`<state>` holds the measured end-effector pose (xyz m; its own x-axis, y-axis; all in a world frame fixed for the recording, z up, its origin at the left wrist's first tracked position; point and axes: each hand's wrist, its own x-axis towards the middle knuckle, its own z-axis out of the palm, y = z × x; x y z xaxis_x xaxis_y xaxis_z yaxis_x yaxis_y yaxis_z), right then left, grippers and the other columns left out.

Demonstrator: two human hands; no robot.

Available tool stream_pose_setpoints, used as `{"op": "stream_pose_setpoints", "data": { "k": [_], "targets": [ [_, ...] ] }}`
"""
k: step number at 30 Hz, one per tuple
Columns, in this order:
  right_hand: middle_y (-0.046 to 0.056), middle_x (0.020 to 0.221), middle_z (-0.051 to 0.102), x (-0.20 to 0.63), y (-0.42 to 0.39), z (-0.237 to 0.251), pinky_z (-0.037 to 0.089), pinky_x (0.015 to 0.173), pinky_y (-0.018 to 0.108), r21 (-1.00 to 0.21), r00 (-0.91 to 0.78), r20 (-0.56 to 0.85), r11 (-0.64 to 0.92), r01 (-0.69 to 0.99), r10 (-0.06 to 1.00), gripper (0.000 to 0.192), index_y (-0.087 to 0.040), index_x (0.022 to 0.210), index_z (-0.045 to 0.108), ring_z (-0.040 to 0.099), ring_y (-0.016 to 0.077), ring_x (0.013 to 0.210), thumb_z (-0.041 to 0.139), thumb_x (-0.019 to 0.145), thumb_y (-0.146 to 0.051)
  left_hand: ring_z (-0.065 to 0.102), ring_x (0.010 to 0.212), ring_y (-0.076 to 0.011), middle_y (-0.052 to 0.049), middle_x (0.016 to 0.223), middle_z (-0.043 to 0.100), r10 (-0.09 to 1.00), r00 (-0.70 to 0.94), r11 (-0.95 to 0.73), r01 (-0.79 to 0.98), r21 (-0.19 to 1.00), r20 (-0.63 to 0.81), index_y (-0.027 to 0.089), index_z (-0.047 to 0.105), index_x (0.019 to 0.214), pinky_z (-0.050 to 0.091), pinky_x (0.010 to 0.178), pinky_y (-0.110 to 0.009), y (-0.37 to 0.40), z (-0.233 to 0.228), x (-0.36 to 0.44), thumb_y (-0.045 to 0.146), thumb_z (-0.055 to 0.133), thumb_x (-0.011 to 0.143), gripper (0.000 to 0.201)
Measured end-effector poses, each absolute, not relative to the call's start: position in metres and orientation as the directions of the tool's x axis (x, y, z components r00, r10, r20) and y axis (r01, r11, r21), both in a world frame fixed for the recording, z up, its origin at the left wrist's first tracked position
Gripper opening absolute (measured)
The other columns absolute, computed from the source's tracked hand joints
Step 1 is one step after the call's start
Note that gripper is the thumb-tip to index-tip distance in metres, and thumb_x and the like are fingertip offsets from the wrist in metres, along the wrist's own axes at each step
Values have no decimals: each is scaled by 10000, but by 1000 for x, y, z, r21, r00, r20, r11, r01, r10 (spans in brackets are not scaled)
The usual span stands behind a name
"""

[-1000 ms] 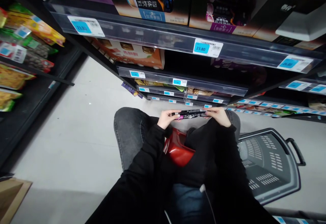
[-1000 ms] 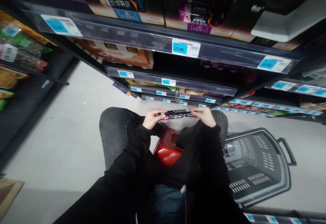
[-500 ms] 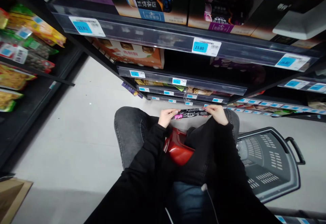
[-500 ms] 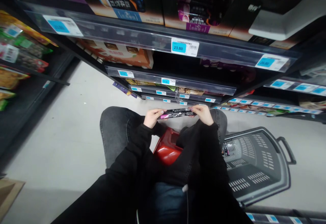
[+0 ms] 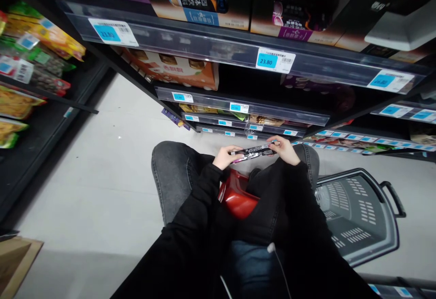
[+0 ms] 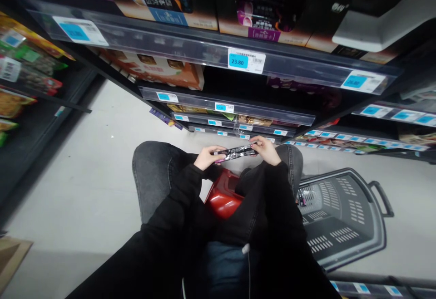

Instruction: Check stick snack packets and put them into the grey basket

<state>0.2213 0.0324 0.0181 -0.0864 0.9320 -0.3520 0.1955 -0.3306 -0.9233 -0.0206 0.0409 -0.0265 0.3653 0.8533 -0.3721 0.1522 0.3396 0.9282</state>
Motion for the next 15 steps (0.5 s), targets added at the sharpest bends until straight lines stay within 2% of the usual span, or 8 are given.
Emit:
{"op": "stream_pose_setpoints", "data": {
  "k": [3, 7, 10, 15],
  "targets": [
    [-30, 572, 567, 216, 32, 14, 480, 477, 280, -920, -165, -368, -332, 209, 915, 290, -200, 912, 549, 603, 162, 503, 591, 678, -366, 631, 720, -194, -76, 781, 695, 823, 419, 279, 287, 916, -382, 99, 690, 861, 496, 693, -290, 39, -26, -21, 357, 752, 534, 422],
    [-32, 641, 565, 213, 32, 7, 497, 538, 270, -938, -218, -317, -271, 218, 923, 373, -195, 1039, 518, 584, 129, 547, 579, 702, -342, 636, 703, -188, -70, 798, 703, 746, 510, 324, 284, 902, -428, 94, 687, 915, 485, 683, -276, 37, -25, -19, 354, 713, 588, 418],
    [-26, 681, 550, 211, 33, 2, 510, 582, 278, -945, -201, -289, -245, 217, 936, 406, -184, 1084, 503, 570, 119, 592, 560, 720, -355, 631, 669, -182, -57, 750, 703, 768, 481, 328, 273, 904, -424, 91, 698, 871, 476, 643, -259, 37, -24, -17, 366, 682, 618, 373],
    [14, 824, 577, 205, 34, -4, 501, 655, 304, -953, -184, -223, -174, 249, 957, 413, -175, 999, 532, 569, 145, 716, 649, 639, -340, 612, 624, -164, -45, 684, 691, 804, 427, 329, 263, 907, -415, 95, 704, 762, 450, 584, -232, 37, -26, -14, 370, 654, 632, 308]
  ]
}}
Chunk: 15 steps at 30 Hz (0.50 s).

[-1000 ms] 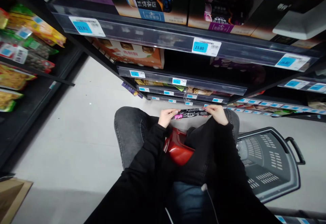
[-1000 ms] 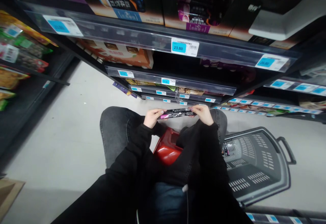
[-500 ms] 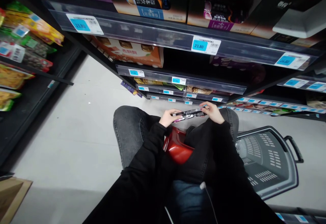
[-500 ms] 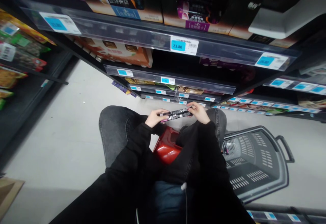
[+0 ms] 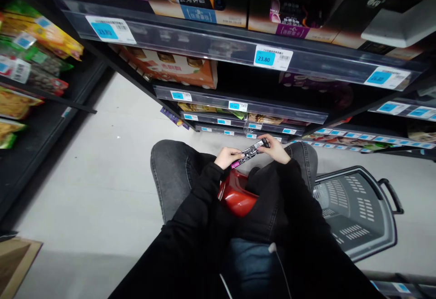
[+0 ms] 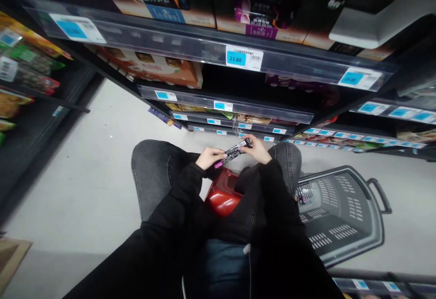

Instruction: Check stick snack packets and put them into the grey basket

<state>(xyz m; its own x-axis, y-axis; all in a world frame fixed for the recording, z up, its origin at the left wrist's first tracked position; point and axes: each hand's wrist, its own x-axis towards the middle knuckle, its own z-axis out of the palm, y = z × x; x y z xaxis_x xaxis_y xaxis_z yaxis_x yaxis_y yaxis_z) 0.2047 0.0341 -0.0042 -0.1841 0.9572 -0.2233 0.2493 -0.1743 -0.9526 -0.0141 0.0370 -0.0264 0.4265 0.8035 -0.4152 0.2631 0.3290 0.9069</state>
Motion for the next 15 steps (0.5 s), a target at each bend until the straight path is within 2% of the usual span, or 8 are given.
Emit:
{"op": "stream_pose_setpoints", "data": {
  "k": [4, 8, 11, 15],
  "targets": [
    [18, 845, 602, 200, 35, -4, 452, 724, 306, -930, -149, -165, -103, 353, 975, 381, -171, 922, 557, 551, 154, 757, 688, 594, -313, 590, 583, -149, -40, 641, 676, 800, 432, 337, 251, 907, -417, 101, 693, 714, 432, 567, -230, 36, -27, -12, 367, 658, 618, 285],
    [20, 837, 600, 198, 35, -3, 425, 694, 285, -916, -114, -159, -104, 388, 981, 316, -159, 851, 590, 530, 143, 724, 673, 600, -332, 542, 525, -117, -16, 582, 636, 736, 516, 378, 222, 899, -437, 98, 669, 738, 406, 543, -223, 35, -22, -11, 349, 683, 588, 293],
    [22, 832, 607, 198, 35, -4, 426, 655, 268, -929, -195, -218, -141, 342, 956, 355, -149, 894, 603, 533, 131, 680, 671, 597, -331, 474, 481, -83, 31, 523, 561, 675, 612, 355, 222, 908, -413, 96, 652, 805, 362, 511, -202, 31, -18, -7, 325, 688, 585, 320],
    [29, 812, 627, 196, 36, -6, 441, 662, 265, -933, -306, -278, -180, 313, 910, 366, -141, 903, 629, 551, 127, 669, 684, 591, -323, 466, 521, -88, 26, 559, 541, 722, 601, 286, 192, 939, -343, 89, 640, 787, 351, 524, -205, 23, -16, 3, 359, 644, 646, 304]
  ]
}}
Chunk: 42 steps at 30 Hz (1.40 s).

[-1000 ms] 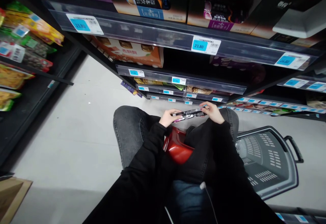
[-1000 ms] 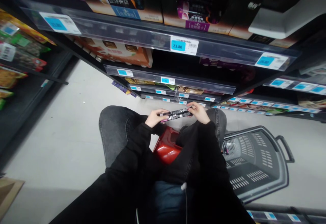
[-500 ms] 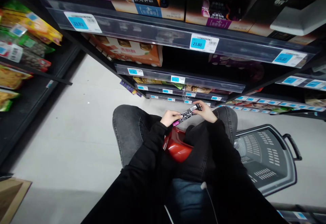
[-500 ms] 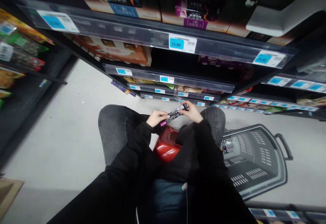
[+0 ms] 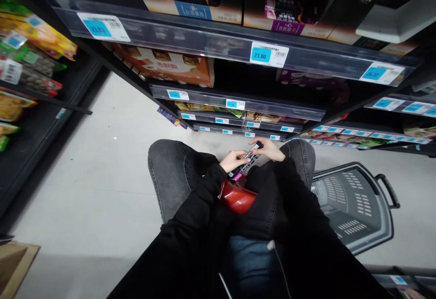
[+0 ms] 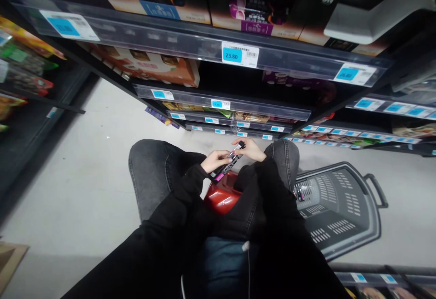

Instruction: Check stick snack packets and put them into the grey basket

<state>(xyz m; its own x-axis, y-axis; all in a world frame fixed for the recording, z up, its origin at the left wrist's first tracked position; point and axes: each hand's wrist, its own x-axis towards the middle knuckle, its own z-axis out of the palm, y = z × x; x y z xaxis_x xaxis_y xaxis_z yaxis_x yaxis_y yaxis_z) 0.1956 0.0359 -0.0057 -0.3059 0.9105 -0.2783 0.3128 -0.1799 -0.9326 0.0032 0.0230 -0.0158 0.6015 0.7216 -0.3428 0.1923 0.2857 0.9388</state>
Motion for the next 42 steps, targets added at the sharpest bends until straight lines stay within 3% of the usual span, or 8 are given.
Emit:
{"op": "stream_pose_setpoints", "data": {
  "k": [4, 10, 14, 20, 23, 30, 37, 42],
  "targets": [
    [36, 790, 641, 192, 35, -6, 456, 693, 271, -940, -293, -289, -213, 266, 911, 329, -141, 826, 655, 569, 138, 705, 697, 591, -368, 468, 503, -100, 19, 514, 520, 711, 593, 331, 191, 924, -378, 90, 611, 639, 344, 510, -213, 21, -17, 7, 420, 619, 665, 331],
    [40, 716, 654, 190, 33, -8, 492, 603, 274, -894, -314, -414, -447, -37, 854, 410, -144, 831, 654, 592, 134, 606, 581, 689, -521, 470, 485, -96, 18, 524, 540, 726, 532, 423, 155, 893, -436, 96, 614, 673, 342, 491, -210, 25, -19, 5, 441, 645, 624, 350],
    [39, 688, 662, 186, 33, -10, 473, 554, 253, -908, -252, -412, -419, 29, 875, 401, -143, 754, 668, 589, 133, 571, 581, 686, -529, 381, 428, -54, 50, 466, 456, 727, 535, 392, 190, 900, -430, 108, 547, 565, 281, 433, -186, 24, -23, 7, 432, 659, 607, 346],
    [32, 645, 669, 174, 34, -14, 454, 627, 263, -959, -179, -254, -222, 177, 951, 387, -153, 653, 672, 593, 147, 615, 552, 719, -514, 476, 462, -82, 54, 488, 470, 625, 591, 501, 198, 843, -510, 130, 496, 566, 397, 479, -207, 23, -30, 7, 424, 708, 545, 363],
    [39, 661, 674, 170, 34, -16, 461, 647, 281, -963, -180, -247, -221, 154, 952, 400, -153, 685, 673, 603, 159, 632, 535, 727, -527, 507, 478, -90, 43, 519, 510, 603, 596, 549, 173, 818, -530, 132, 492, 577, 414, 484, -212, 24, -30, 5, 422, 712, 542, 365],
    [40, 741, 672, 169, 34, -11, 480, 704, 309, -978, -160, -208, -206, 26, 965, 325, -176, 760, 641, 630, 182, 731, 604, 689, -491, 522, 494, -94, 33, 507, 532, 669, 558, 518, 125, 846, -491, 120, 538, 554, 428, 520, -220, 26, -27, 6, 394, 719, 546, 328],
    [36, 684, 650, 165, 30, -15, 444, 658, 280, -965, -33, -188, -178, 194, 982, 290, -163, 652, 634, 578, 160, 662, 571, 717, -439, 558, 505, -112, 23, 531, 574, 673, 568, 510, 107, 853, -474, 109, 572, 625, 464, 526, -241, 22, -28, 9, 327, 748, 524, 298],
    [46, 834, 661, 159, 29, -23, 446, 752, 284, -959, -63, -151, -131, 253, 986, 235, -169, 806, 640, 594, 163, 786, 564, 730, -378, 622, 597, -159, -22, 645, 647, 633, 572, 609, 48, 792, -522, 105, 596, 749, 508, 571, -283, 21, -28, 10, 295, 775, 494, 364]
  ]
}}
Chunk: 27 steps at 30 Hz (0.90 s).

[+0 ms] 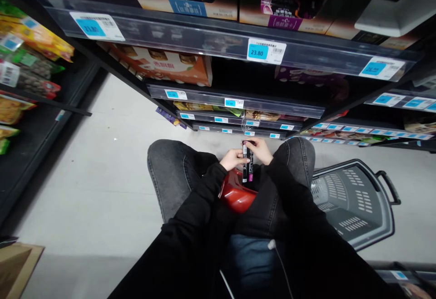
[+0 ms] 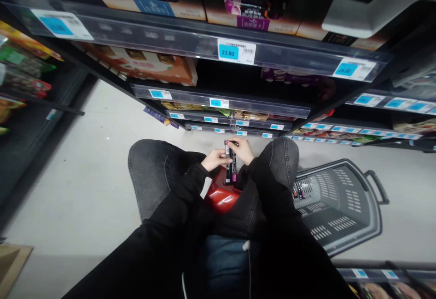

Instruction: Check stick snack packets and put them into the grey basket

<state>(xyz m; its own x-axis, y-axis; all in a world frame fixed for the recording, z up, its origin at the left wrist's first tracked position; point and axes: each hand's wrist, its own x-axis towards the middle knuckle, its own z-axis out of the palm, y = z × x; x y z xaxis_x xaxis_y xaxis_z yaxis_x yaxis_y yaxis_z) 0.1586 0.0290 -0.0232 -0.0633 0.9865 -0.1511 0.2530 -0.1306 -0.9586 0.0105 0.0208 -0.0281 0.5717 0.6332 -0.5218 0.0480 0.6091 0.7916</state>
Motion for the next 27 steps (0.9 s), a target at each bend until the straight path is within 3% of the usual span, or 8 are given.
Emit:
{"op": "stream_pose_setpoints", "data": {
  "k": [4, 7, 10, 16, 22, 27],
  "targets": [
    [48, 938, 630, 155, 28, -31, 460, 792, 295, -972, -124, -172, -148, 180, 977, 385, -176, 1030, 541, 596, 154, 844, 611, 685, -332, 621, 595, -148, -19, 649, 650, 739, 436, 610, -107, 785, -514, 109, 604, 798, 512, 563, -264, 25, -32, 9, 318, 776, 494, 407],
    [46, 921, 629, 152, 26, -34, 485, 779, 293, -970, -234, -241, -224, 96, 942, 370, -171, 992, 536, 609, 152, 835, 628, 669, -327, 617, 604, -136, -32, 687, 663, 823, 269, 561, -255, 787, -500, 103, 607, 825, 515, 596, -263, 30, -33, 6, 327, 771, 504, 424],
    [32, 804, 643, 151, 22, -32, 526, 642, 290, -931, -342, -363, -353, 92, 867, 307, -172, 902, 556, 633, 158, 703, 631, 675, -365, 613, 600, -133, -34, 669, 658, 858, 155, 511, -351, 785, -490, 91, 603, 773, 519, 622, -270, 34, -34, 3, 328, 770, 506, 395],
    [25, 706, 650, 151, 20, -22, 527, 476, 281, -873, -377, -467, -486, 49, 800, 312, -168, 853, 543, 637, 167, 536, 649, 663, -392, 601, 548, -129, -26, 635, 638, 861, 111, 494, -410, 767, -496, 99, 587, 768, 511, 538, -251, 34, -32, 2, 347, 755, 521, 388],
    [26, 700, 658, 153, 21, -20, 542, 482, 297, -854, -360, -484, -520, -2, 798, 342, -162, 866, 553, 639, 173, 536, 687, 628, -369, 629, 558, -158, -20, 652, 643, 884, 93, 453, -414, 790, -458, 128, 564, 907, 528, 541, -287, 38, -28, 0, 376, 713, 581, 436],
    [31, 745, 669, 155, 24, -13, 559, 532, 280, -847, -444, -460, -530, -42, 769, 373, -158, 878, 565, 658, 169, 604, 722, 594, -342, 626, 539, -160, -24, 646, 643, 883, 25, 431, -442, 787, -470, 118, 562, 873, 523, 520, -285, 40, -30, -3, 353, 721, 564, 419]
  ]
}}
